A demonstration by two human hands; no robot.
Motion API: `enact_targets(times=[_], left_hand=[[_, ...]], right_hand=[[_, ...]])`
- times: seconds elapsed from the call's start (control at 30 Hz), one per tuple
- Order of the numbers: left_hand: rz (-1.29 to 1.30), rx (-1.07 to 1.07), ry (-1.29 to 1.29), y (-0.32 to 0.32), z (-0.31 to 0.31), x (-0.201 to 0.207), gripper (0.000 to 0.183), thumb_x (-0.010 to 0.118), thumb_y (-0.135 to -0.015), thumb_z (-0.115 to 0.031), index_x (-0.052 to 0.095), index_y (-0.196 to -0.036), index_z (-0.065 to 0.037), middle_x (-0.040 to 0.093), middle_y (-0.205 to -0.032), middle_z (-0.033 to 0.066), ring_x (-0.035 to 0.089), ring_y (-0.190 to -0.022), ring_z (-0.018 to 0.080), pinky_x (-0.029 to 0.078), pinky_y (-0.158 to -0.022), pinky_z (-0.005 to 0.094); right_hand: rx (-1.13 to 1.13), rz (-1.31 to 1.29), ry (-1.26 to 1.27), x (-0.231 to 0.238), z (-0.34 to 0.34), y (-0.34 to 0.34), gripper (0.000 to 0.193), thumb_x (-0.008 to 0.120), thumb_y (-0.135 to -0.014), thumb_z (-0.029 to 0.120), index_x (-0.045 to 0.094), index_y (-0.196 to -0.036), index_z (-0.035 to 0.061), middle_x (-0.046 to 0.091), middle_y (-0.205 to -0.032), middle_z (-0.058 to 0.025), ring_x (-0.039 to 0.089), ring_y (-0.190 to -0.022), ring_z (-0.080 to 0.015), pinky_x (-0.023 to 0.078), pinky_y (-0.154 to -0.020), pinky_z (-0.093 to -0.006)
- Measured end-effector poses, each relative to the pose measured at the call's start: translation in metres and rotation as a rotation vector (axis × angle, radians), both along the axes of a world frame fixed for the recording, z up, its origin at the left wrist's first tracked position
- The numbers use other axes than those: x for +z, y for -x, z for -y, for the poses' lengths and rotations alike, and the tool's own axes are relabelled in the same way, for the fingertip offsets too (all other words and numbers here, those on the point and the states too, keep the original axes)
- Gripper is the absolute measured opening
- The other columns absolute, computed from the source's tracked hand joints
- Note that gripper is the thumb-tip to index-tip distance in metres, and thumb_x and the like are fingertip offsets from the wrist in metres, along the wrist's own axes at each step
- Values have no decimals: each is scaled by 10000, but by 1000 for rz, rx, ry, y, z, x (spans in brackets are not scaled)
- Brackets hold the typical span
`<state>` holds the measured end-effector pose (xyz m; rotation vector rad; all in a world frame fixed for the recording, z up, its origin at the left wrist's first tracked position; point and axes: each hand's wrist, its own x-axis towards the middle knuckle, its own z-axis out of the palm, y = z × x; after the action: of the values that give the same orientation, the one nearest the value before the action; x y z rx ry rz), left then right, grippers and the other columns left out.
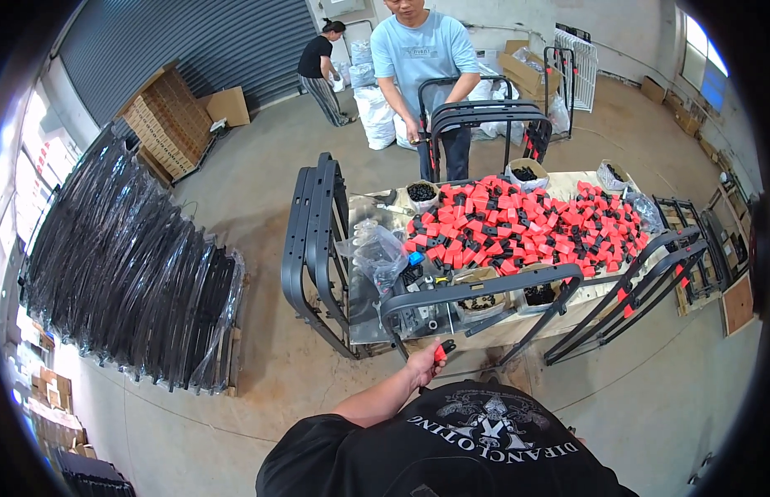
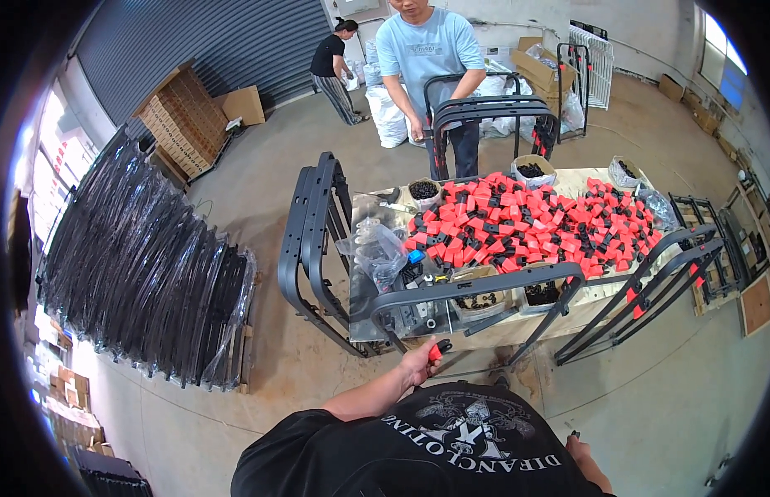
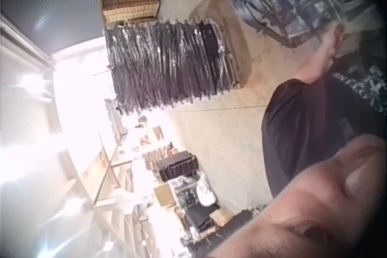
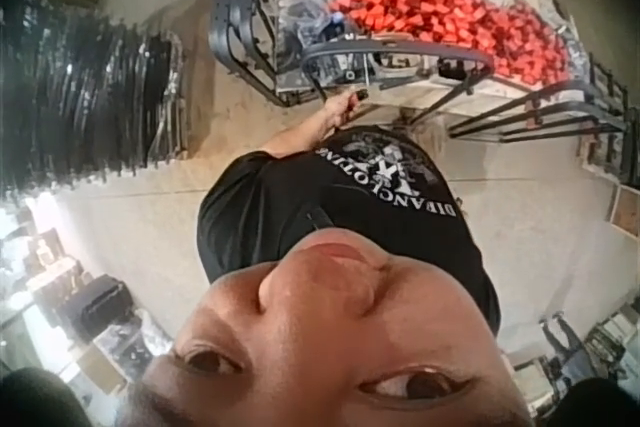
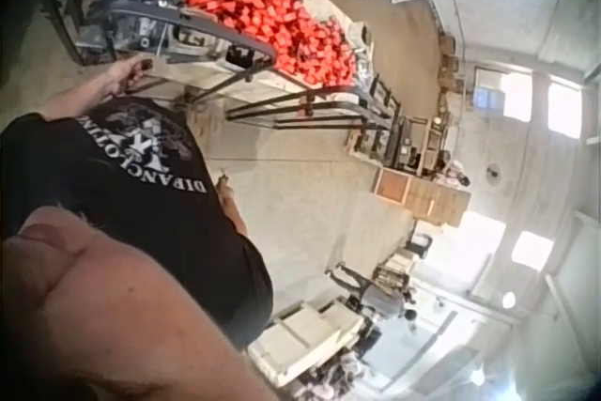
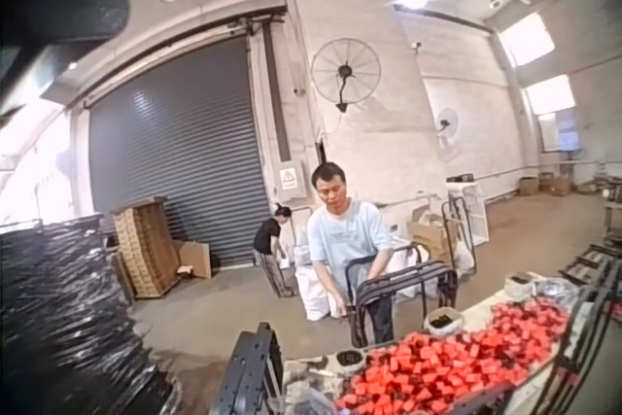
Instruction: Assembling metal frame structures by attaching red plastic components and securing them with screws and nuts.
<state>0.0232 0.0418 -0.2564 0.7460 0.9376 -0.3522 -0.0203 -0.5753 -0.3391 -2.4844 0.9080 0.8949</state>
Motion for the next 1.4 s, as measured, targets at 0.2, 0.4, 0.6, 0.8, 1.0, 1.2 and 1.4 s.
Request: enact_targets(times=[0.2,0.4,0.6,0.8,1.0,1.2,1.4], left_hand=[[20,59,13,2,-11,-27,462,464,-1034,-534,581,-881,-114,583,-697,34,442,-489,122,304,-417,260],[60,44,-19,-8,2,-39,326,449,-1069,-383,586,-949,-113,603,-779,34,480,-576,120,355,-475,257],[117,105,35,-24,-7,-55,232,501,-1036,-266,609,-998,-65,667,-839,74,639,-691,153,528,-573,283],[91,89,109,-49,-17,-50,254,528,-1009,-285,603,-942,-52,659,-794,91,650,-639,176,525,-522,280],[74,225,-137,-54,-5,-56,213,658,-958,-210,599,-893,-16,668,-767,138,635,-568,195,517,-481,326],[64,190,-384,-53,3,-64,119,704,-895,-41,628,-848,38,660,-773,118,647,-610,199,545,-521,331],[-8,-61,-731,-61,5,-106,201,788,-781,-136,647,-796,7,661,-745,91,635,-607,203,523,-539,398]], right_hand=[[-108,-5,-198,56,-63,-27,451,597,-872,467,655,-726,44,659,-711,-87,615,-652,-216,478,-662,-367],[2,54,-362,96,-133,-61,475,602,-912,477,599,-671,67,580,-652,-29,541,-590,-177,412,-588,-338],[98,112,-483,60,-127,-76,384,669,-921,384,679,-758,36,617,-697,-4,532,-622,-119,423,-583,-307],[395,-10,-95,6,-34,-90,718,589,-831,672,750,-943,-19,745,-905,-182,725,-914,-262,522,-829,-392],[336,82,-78,52,-48,-108,551,637,-862,543,735,-813,3,709,-777,-73,663,-758,-178,506,-709,-347],[249,93,-286,124,-125,-98,455,674,-871,465,707,-797,18,661,-749,-34,589,-680,-136,477,-648,-332],[533,95,-201,88,-116,-93,647,619,-861,633,747,-1040,24,743,-940,-178,706,-927,-241,514,-848,-402]])
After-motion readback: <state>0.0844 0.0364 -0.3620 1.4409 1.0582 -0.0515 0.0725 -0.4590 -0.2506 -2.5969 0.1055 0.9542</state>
